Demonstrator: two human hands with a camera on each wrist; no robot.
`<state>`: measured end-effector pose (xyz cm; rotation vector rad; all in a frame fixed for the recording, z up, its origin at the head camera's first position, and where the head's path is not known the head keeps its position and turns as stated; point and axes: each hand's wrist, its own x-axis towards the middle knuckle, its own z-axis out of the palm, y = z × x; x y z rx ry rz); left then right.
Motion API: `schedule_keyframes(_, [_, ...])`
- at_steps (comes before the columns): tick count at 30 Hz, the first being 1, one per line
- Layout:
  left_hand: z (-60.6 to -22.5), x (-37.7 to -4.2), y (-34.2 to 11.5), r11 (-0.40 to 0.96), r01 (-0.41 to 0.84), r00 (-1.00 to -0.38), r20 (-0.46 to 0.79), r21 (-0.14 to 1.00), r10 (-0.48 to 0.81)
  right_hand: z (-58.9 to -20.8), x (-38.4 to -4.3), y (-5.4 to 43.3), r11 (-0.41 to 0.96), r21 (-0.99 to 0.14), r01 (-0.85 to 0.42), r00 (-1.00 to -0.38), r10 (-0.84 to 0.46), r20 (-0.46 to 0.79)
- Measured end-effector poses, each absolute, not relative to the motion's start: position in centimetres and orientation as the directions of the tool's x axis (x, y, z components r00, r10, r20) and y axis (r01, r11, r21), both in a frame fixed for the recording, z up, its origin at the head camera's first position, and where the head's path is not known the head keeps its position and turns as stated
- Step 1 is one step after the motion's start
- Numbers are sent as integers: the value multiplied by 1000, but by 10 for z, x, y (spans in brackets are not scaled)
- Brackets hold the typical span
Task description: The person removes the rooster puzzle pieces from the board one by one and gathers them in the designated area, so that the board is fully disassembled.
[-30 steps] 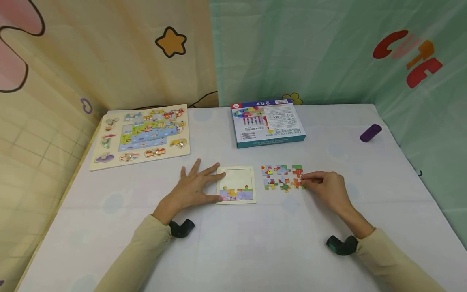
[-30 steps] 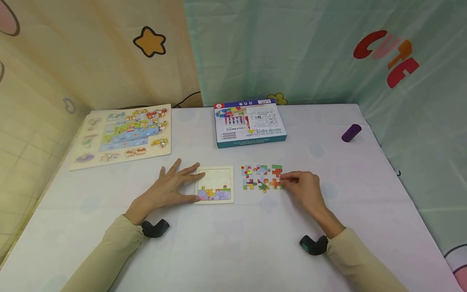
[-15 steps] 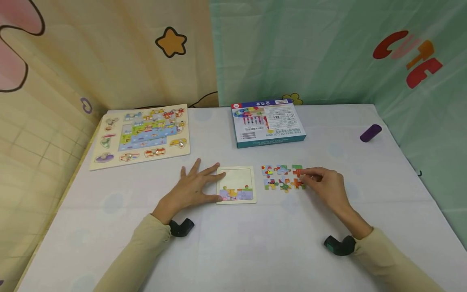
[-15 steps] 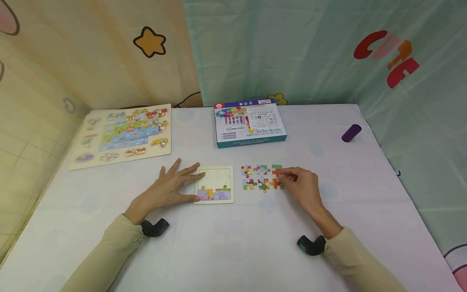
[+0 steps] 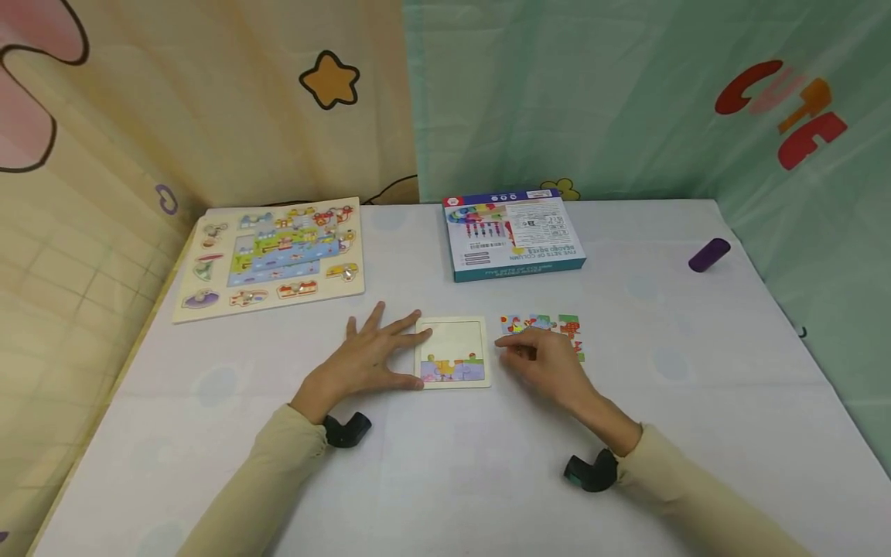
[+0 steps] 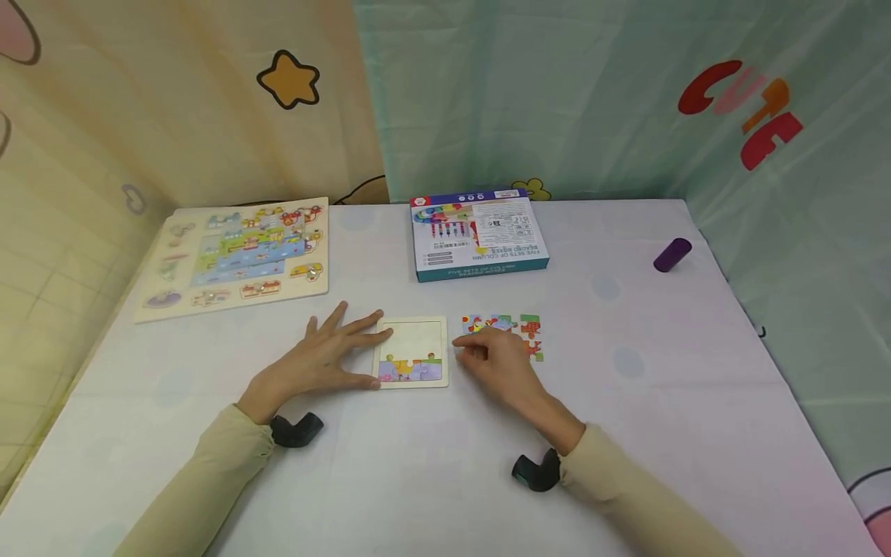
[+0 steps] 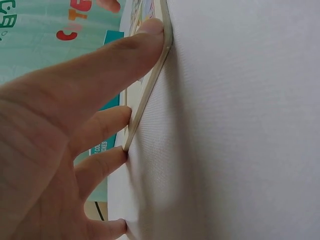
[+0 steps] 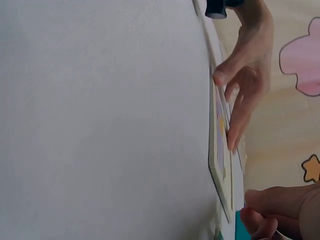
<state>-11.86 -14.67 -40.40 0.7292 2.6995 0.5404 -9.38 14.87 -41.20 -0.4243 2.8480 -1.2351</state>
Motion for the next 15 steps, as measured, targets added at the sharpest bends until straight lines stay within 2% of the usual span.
schedule_keyframes(9, [-406, -118, -147, 796, 421, -837, -152, 435, 526, -410, -99, 94, 598, -716, -360, -891, -448, 74])
schedule_keyframes(15, [-406, -118, -146, 797, 418, -840, -150, 436, 522, -411, -102, 74, 628, -658, -415, -862, -502, 64])
